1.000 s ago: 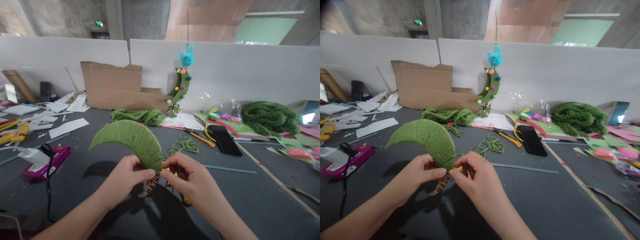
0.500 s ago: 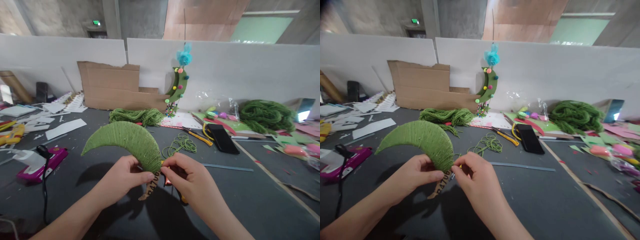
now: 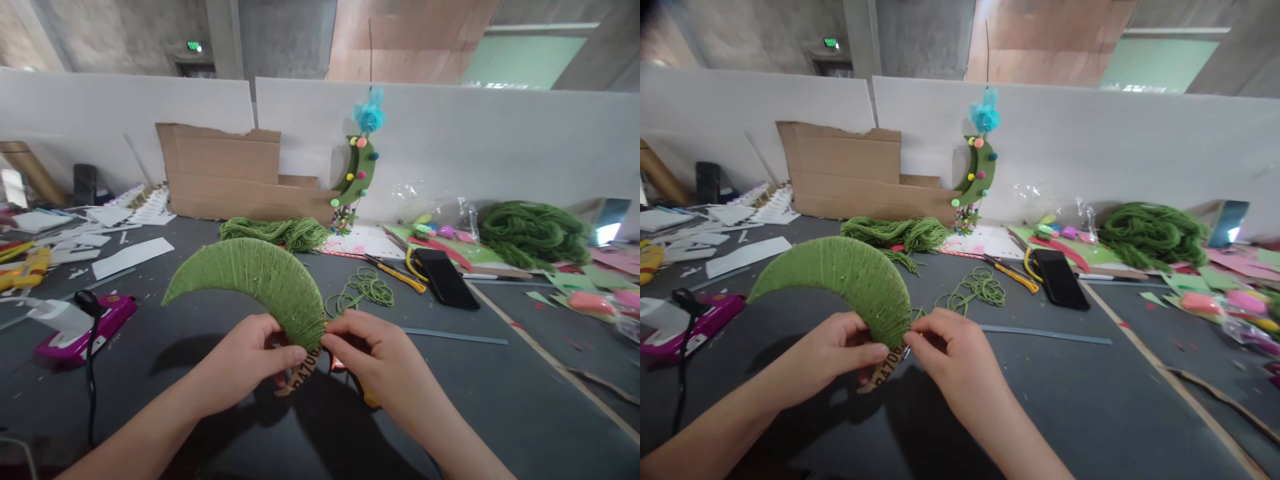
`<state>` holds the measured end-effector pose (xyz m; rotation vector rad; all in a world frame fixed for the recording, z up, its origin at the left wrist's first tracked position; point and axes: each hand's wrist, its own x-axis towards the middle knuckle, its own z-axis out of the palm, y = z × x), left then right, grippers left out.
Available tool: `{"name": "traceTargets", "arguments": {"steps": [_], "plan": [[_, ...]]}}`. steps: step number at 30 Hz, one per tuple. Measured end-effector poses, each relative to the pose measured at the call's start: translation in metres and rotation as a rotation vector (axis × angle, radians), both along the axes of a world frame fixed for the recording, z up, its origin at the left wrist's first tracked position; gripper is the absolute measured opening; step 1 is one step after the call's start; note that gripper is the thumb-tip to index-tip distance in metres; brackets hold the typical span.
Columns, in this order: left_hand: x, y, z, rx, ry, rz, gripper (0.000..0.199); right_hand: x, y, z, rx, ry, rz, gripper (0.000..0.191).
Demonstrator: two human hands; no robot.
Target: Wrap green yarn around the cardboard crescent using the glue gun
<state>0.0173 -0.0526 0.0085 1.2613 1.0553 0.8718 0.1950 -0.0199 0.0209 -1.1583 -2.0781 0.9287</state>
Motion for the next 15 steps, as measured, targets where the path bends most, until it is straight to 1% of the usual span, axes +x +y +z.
{"name": "traceTargets", "arguments": {"steps": [2, 4, 7, 10, 15], "plan": [[-0.0004, 0.0004, 0.0005, -0.007, 0.007, -0.008, 0.024, 0.0005, -0.0002, 0.0010, -0.129, 0.053, 0.001, 0.016], [0.0003, 0.0000, 0.0009, -0.027, -0.029, -0.014, 0.023, 0.0021, -0.0006, 0.0013, -0.245, 0.104, 0.006, 0.016], [0.0019, -0.0011, 0.0011, -0.048, -0.119, -0.020, 0.022, 0.0052, -0.0002, 0.0012, -0.317, 0.149, 0.031, 0.017], [0.0027, -0.0017, 0.0007, -0.045, -0.130, -0.008, 0.021, 0.0066, 0.0015, 0.0017, -0.288, 0.144, 0.040, 0.016], [0.0014, 0.0001, -0.0006, -0.050, -0.132, -0.038, 0.021, 0.0079, 0.0031, 0.0055, -0.043, 0.031, 0.042, 0.012]]}}
